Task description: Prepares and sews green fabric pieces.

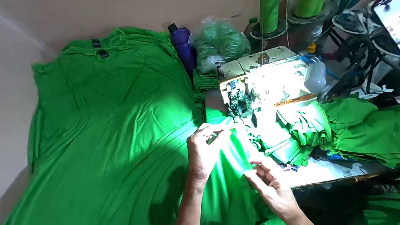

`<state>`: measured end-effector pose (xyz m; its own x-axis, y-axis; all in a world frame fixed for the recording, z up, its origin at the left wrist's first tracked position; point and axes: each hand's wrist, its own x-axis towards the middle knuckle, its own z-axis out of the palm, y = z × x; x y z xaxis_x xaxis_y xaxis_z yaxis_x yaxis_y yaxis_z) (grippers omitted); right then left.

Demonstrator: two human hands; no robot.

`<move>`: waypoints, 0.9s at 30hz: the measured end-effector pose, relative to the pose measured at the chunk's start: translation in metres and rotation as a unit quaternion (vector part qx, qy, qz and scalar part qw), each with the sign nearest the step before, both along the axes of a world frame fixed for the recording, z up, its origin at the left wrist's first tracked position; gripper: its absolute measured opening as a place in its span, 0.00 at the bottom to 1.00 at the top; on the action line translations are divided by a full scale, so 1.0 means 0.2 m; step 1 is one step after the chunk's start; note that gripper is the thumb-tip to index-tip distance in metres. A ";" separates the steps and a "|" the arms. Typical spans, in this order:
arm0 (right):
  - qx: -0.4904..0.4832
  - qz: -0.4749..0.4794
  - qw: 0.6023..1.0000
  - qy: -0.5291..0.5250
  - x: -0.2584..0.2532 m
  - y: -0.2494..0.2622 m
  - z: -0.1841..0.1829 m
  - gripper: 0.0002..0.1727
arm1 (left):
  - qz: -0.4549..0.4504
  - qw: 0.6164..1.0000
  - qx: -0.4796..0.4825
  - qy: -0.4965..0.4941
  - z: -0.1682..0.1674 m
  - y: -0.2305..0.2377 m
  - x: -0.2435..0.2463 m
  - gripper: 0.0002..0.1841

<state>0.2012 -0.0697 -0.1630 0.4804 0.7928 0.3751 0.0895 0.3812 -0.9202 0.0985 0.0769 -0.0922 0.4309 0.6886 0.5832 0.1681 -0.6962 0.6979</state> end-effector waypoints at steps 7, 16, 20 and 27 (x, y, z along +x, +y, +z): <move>-0.085 -0.041 0.995 0.028 0.10 0.07 -0.02 0.34 | 0.063 0.994 0.016 0.086 -0.05 0.07 0.19 0.06; -0.073 -0.095 0.990 -0.070 0.11 0.06 -0.10 0.09 | 0.158 0.977 -0.002 0.140 -0.13 0.06 0.20 0.17; -0.058 -0.144 0.979 -0.133 0.09 -0.02 -0.14 0.09 | 0.198 0.969 0.023 0.147 -0.15 -0.03 0.18 0.14; -0.033 -0.184 0.971 -0.152 0.17 0.10 -0.06 0.11 | 0.213 0.942 0.038 0.257 -0.10 0.06 0.27 0.13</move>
<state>0.2353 -0.0506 -0.1747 0.6108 0.6153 0.4984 0.4795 0.2135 -0.8512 0.1517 0.0883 -0.1129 0.3641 0.8276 0.4273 0.7454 -0.5340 0.3990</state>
